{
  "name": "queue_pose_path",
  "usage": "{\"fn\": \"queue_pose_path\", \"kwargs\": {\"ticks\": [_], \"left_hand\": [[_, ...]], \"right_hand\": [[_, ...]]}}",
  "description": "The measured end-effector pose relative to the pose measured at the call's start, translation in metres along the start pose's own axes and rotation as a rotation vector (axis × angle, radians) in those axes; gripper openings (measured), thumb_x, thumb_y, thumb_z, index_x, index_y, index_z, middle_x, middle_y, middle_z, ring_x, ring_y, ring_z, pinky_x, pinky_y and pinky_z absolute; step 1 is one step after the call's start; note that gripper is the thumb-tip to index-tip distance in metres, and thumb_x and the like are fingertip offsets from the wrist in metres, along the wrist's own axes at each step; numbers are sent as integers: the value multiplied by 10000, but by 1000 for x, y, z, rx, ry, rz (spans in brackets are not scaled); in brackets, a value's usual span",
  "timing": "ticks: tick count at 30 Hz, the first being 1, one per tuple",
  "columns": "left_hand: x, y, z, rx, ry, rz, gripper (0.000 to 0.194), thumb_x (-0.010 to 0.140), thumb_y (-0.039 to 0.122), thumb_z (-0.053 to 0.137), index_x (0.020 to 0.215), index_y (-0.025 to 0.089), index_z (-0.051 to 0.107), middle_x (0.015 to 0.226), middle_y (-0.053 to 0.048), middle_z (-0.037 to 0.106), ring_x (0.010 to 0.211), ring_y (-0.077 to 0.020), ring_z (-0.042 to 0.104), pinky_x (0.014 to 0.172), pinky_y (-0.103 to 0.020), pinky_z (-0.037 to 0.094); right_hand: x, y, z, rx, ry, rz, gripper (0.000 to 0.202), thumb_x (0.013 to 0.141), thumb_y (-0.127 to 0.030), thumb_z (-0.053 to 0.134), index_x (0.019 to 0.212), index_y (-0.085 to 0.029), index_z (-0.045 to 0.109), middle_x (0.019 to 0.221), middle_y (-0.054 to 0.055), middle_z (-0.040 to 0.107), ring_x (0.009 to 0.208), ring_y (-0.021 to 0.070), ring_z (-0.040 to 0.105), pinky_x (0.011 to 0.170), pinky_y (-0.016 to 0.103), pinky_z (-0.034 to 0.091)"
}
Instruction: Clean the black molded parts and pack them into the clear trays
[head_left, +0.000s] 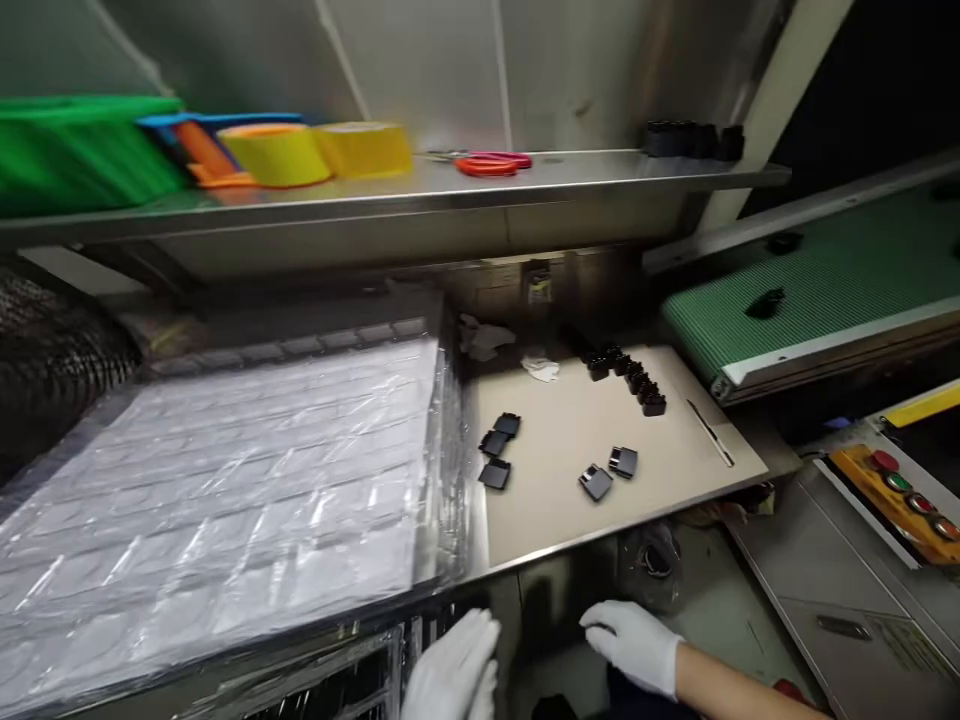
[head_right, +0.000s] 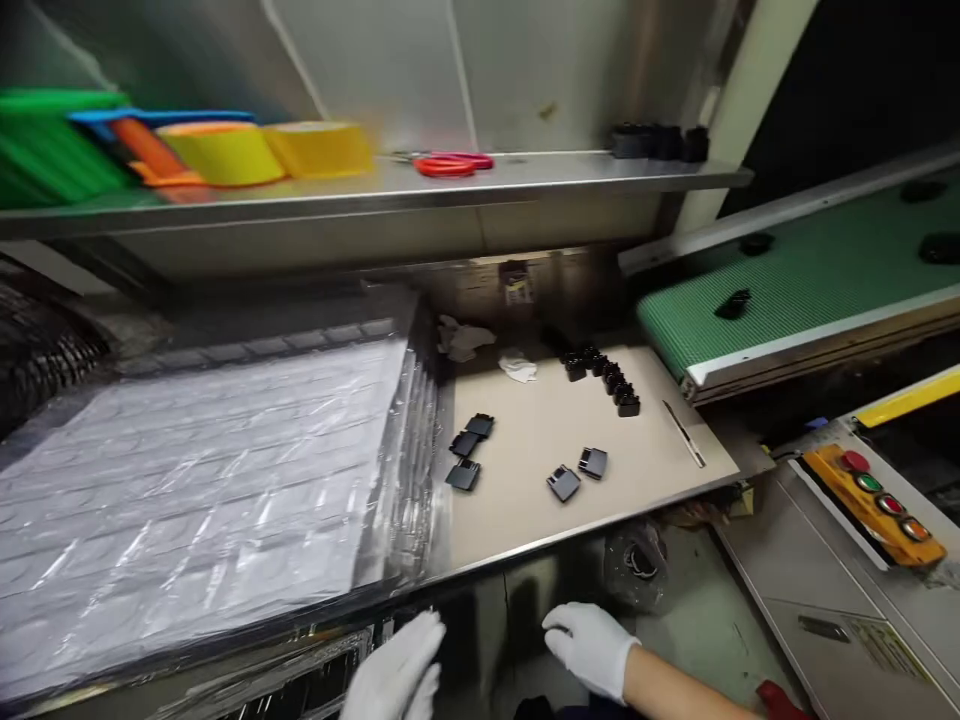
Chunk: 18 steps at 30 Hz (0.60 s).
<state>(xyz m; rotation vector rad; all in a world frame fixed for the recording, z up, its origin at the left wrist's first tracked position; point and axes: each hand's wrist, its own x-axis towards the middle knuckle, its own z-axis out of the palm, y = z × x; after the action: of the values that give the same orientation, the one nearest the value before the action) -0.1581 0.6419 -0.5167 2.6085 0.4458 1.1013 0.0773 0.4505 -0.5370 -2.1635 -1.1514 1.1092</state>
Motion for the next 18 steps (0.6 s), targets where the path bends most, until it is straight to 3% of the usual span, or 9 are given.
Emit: {"fn": "queue_pose_path", "kwargs": {"ticks": [1, 4, 8, 12, 14, 18], "left_hand": [[18, 24, 24, -25, -77, 38, 589, 894, 163, 562, 1448, 362, 537, 1218, -39, 752, 1091, -245, 732, 907, -372, 630], [78, 74, 93, 5, -150, -123, 435, 956, 266, 551, 1388, 226, 570, 1250, -121, 721, 1130, -276, 705, 955, -445, 599], [152, 95, 160, 154, -272, -312, 783, 846, 473, 699, 1483, 97, 444, 1410, -232, 589, 1298, -383, 580, 1067, -527, 502], [191, 99, 193, 196, -383, -263, 820, 879, 571, 615, 1472, 29, 452, 1448, -281, 532, 1340, -419, 532, 1109, -518, 456], [200, 99, 204, 185, -382, -240, 795, 917, 584, 528, 1434, -18, 478, 1405, -319, 547, 1297, -457, 557, 1066, -561, 475], [216, 94, 224, 219, -343, -208, 812, 941, 622, 413, 1458, -1, 458, 1399, -308, 556, 1307, -459, 552, 1039, -561, 504]], "right_hand": [[-11, 12, -18, 29, 26, -16, 422, 913, -341, 488, 1205, -208, 763, 1201, 89, 752, 1133, 252, 682, 1021, 329, 487], [-37, 48, -70, 84, 93, -58, 416, 932, -386, 489, 1207, -225, 756, 1213, 68, 748, 1142, 233, 673, 1032, 309, 474], [-62, 102, -131, 122, 217, -25, 456, 942, -416, 465, 1238, -194, 732, 1263, 103, 720, 1180, 262, 650, 1067, 366, 453], [-93, 149, -160, 189, 392, 110, 496, 949, -407, 427, 1265, -147, 706, 1297, 145, 695, 1209, 282, 631, 1082, 406, 443], [-111, 162, -159, 234, 466, 172, 473, 942, -400, 443, 1233, -158, 726, 1260, 135, 716, 1183, 274, 648, 1061, 390, 460], [-139, 173, -151, 323, 612, 272, 412, 915, -398, 502, 1158, -197, 767, 1187, 105, 754, 1128, 263, 681, 1030, 366, 485]]}}
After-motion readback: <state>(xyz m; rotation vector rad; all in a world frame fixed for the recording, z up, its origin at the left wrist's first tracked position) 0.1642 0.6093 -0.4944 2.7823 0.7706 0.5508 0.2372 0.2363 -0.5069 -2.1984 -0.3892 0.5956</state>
